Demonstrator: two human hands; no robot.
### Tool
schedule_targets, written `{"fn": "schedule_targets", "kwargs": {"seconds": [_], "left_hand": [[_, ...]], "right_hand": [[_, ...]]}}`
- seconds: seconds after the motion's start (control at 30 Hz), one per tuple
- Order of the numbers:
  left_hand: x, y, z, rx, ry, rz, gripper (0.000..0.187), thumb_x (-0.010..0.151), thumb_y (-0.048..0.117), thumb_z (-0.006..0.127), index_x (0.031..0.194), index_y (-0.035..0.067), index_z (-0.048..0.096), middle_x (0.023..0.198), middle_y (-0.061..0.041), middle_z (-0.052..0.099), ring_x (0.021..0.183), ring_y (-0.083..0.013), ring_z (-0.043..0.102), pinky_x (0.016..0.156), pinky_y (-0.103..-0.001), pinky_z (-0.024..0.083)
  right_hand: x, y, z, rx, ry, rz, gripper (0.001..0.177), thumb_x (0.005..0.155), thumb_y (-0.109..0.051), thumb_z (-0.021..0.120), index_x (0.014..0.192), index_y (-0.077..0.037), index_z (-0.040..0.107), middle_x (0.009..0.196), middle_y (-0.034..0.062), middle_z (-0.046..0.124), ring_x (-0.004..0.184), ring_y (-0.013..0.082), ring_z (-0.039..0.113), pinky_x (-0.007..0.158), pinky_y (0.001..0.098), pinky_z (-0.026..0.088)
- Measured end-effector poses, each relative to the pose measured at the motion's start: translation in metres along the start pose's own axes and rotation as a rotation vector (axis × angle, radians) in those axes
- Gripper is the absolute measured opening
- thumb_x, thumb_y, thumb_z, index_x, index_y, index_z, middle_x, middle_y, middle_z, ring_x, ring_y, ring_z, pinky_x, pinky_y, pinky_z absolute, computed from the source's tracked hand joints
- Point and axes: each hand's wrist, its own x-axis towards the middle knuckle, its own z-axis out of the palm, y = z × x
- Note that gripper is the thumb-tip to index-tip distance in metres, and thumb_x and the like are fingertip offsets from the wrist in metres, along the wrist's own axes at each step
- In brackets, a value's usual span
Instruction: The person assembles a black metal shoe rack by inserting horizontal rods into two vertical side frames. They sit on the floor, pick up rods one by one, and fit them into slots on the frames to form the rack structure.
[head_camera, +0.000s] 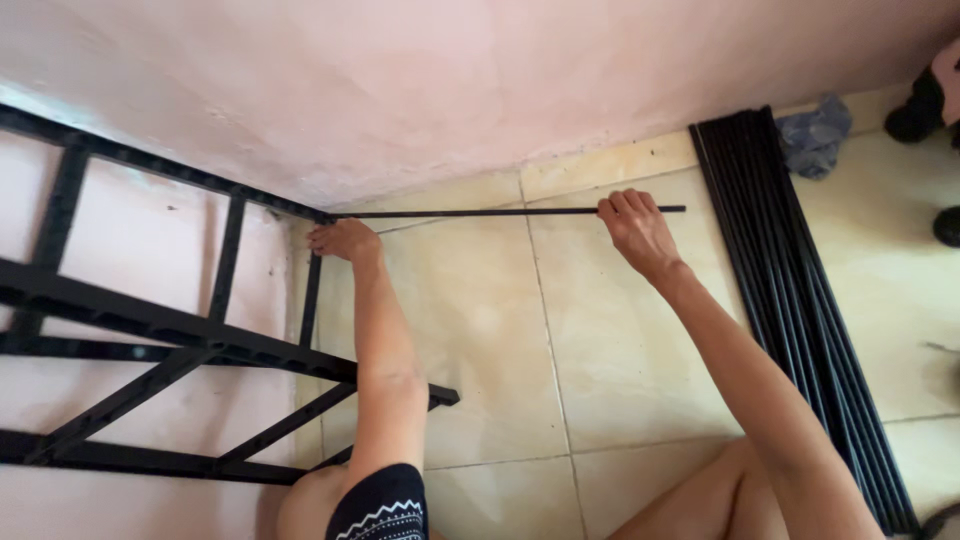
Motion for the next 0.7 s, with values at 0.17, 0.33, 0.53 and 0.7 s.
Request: {"fn": "schedule_targets", "kwargs": {"seconds": [0.17,0.33,0.53,0.7], "left_hand": [[0.007,-0.015,0.000,0.005,0.075,-0.077,0.076,0.101,0.023,0.047,0.160,-0.007,0.012,0.167,-0.025,0.005,0.153,-0.0426,0.016,0.120,-0.054,0.025],[0.005,-0.032,0.004,0.057,-0.060,-0.003,0.086,0.098,0.029,0.060,0.160,-0.013,0.018,0.166,-0.031,0.005,0.153,-0.0451,0.014,0.119,-0.053,0.023],[0.001,-0.020,-0.004,0.085,-0.124,-0.095,0.067,0.101,0.028,0.059,0.156,-0.003,0.038,0.172,-0.031,0.005,0.156,-0.0514,0.014,0.114,-0.060,0.028],[-0.006,-0.012,0.000,0.102,-0.062,-0.135,0.070,0.101,0.035,0.050,0.157,-0.003,0.032,0.166,-0.027,0.004,0.154,-0.0478,0.007,0.120,-0.065,0.016]], "right_hand": [[0.014,-0.009,0.003,0.035,0.156,0.018,0.012,0.093,-0.001,0.065,0.104,0.001,0.062,0.102,0.0134,0.059,0.096,0.0305,0.057,0.084,0.0424,0.048],[0.026,-0.015,0.011,0.083,0.120,-0.016,0.009,0.094,-0.004,0.064,0.102,-0.001,0.061,0.102,0.0122,0.058,0.099,0.0298,0.056,0.086,0.0433,0.048],[0.041,-0.013,0.027,0.009,0.113,0.047,0.010,0.095,-0.005,0.064,0.104,-0.002,0.062,0.103,0.0119,0.058,0.102,0.0293,0.056,0.089,0.0429,0.047],[0.054,-0.007,0.032,-0.050,0.114,0.081,0.018,0.090,-0.003,0.065,0.108,-0.003,0.063,0.107,0.0119,0.059,0.106,0.0290,0.057,0.097,0.0422,0.048]]}}
